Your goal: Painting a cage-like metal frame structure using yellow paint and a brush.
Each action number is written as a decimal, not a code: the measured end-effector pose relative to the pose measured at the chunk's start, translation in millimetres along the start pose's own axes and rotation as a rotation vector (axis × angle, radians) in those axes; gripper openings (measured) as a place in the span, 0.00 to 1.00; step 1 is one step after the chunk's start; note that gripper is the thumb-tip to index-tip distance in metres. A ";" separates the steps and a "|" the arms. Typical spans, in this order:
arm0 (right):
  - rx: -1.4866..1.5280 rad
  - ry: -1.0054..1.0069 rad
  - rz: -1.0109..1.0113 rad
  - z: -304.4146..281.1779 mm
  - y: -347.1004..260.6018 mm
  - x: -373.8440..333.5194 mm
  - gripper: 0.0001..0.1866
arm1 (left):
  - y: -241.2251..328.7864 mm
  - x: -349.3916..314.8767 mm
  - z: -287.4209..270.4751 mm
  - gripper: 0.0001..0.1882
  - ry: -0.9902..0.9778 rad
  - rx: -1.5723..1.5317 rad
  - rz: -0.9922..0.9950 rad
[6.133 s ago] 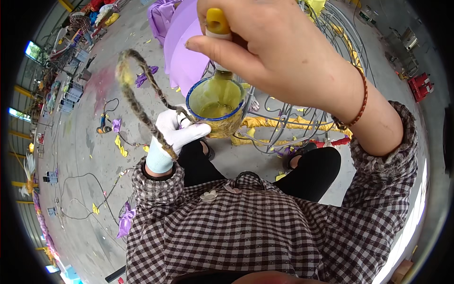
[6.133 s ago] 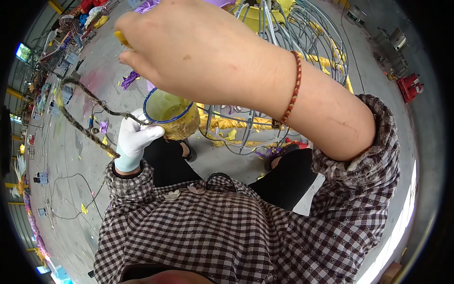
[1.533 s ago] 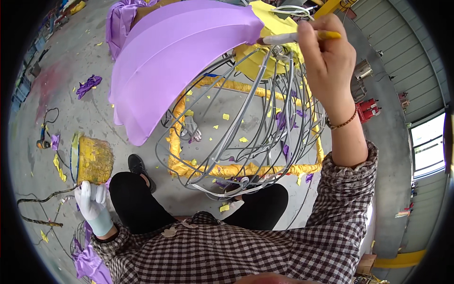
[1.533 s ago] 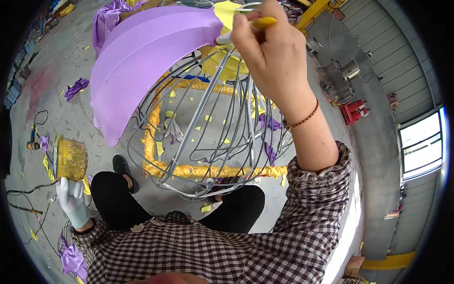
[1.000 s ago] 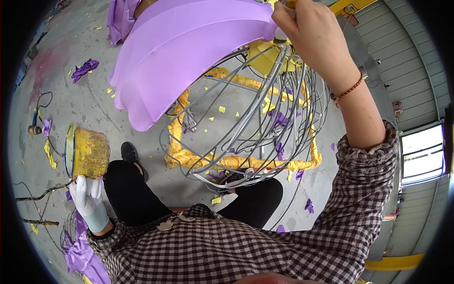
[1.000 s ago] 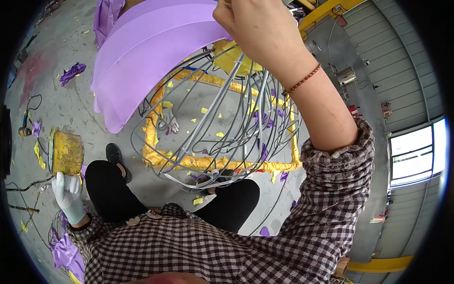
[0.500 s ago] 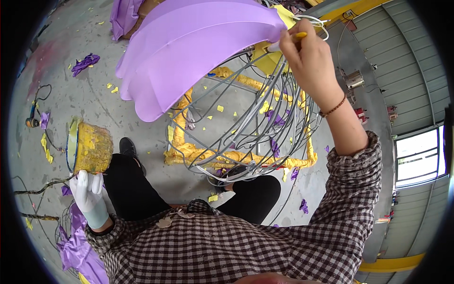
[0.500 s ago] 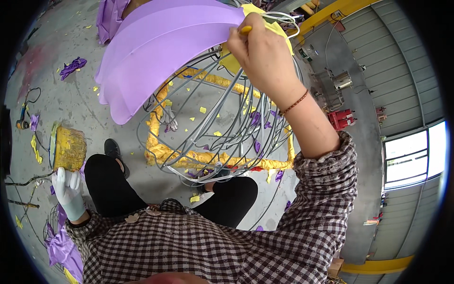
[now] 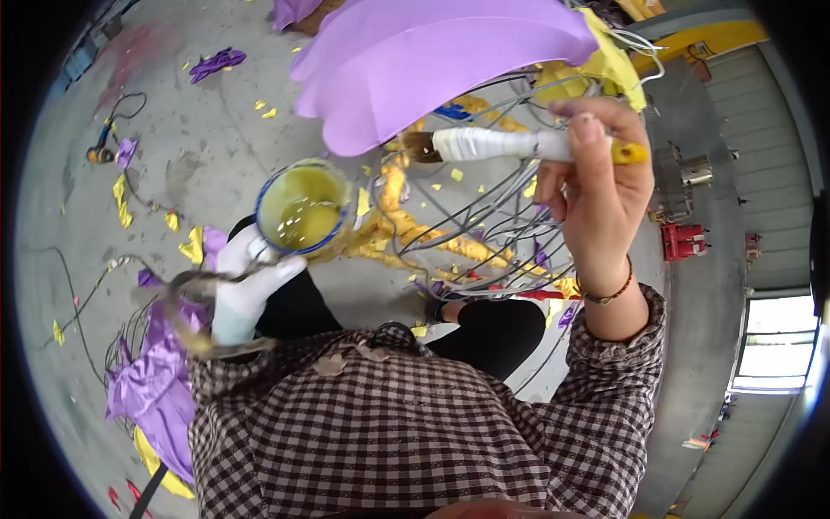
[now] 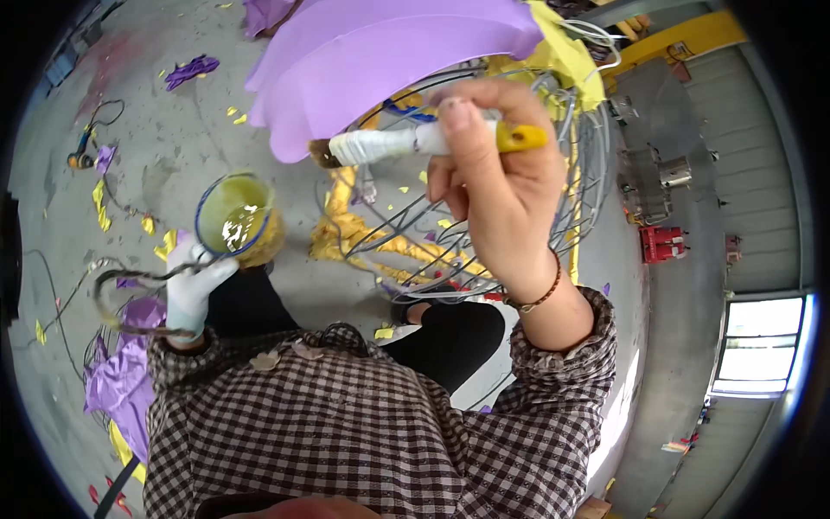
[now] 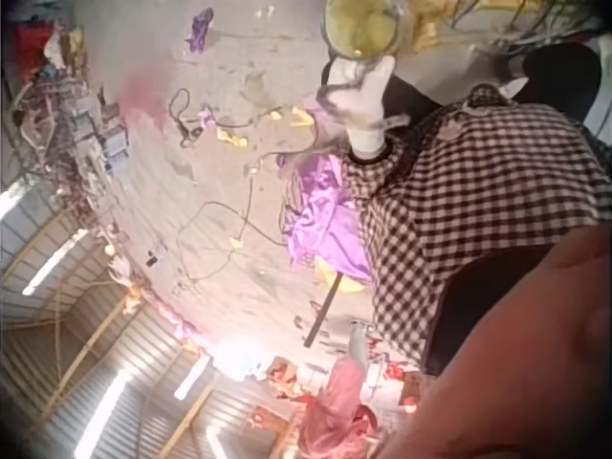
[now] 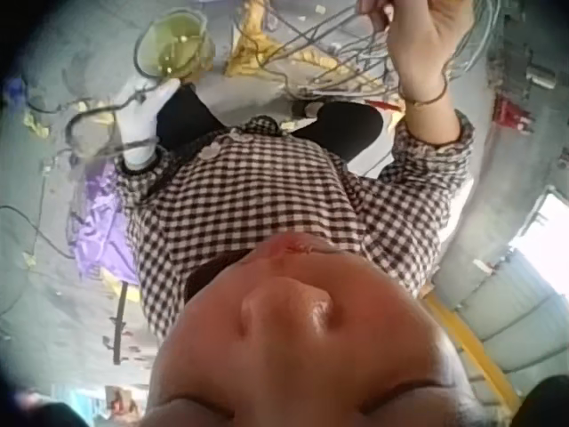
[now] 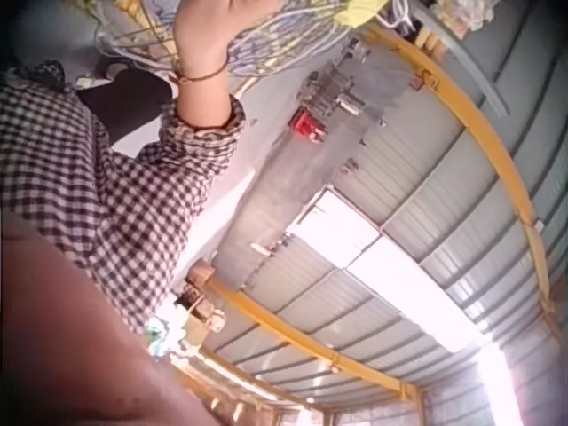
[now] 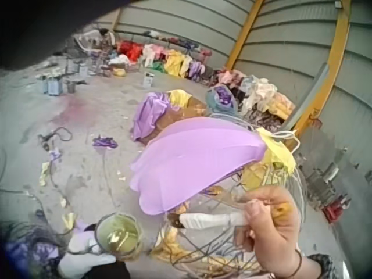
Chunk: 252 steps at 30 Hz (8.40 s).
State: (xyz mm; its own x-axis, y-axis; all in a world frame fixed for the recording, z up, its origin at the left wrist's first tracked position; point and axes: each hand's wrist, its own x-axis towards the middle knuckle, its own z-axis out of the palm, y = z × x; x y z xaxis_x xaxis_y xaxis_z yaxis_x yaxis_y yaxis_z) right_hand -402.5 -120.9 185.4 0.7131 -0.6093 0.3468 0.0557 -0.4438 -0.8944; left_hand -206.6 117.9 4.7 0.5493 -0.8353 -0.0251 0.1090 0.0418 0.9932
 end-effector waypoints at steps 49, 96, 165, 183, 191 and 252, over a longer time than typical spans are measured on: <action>-0.513 -0.351 -0.352 9.6 32.2 -48.4 0.06 | 21.7 -12.1 10.1 0.15 -0.173 0.616 0.095; -1.046 0.046 -0.649 6.7 70.8 -5.3 0.11 | -42.9 -25.5 -82.4 0.27 0.111 -0.560 0.032; -0.942 -0.333 -0.668 120.1 115.0 -83.9 0.18 | -45.8 -57.0 -96.8 0.29 0.130 -0.434 -0.048; -0.982 -0.182 -0.417 120.7 140.1 -119.8 0.18 | -50.0 -57.4 -91.7 0.26 0.065 -0.437 -0.087; -0.869 -0.054 -0.462 115.9 144.4 -138.5 0.20 | -41.1 -55.8 -87.4 0.21 0.076 -0.518 -0.084; -0.639 0.258 0.250 36.9 153.2 -318.2 0.05 | -32.5 -63.5 -53.5 0.17 -0.054 -0.363 -0.141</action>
State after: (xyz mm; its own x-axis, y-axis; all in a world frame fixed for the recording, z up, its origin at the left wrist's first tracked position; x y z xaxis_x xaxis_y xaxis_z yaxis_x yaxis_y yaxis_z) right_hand -595.0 29.3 -72.4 0.4592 -0.8431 0.2798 -0.5620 -0.5196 -0.6435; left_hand -200.8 198.9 -32.1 0.4647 -0.8740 -0.1423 0.4714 0.1081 0.8753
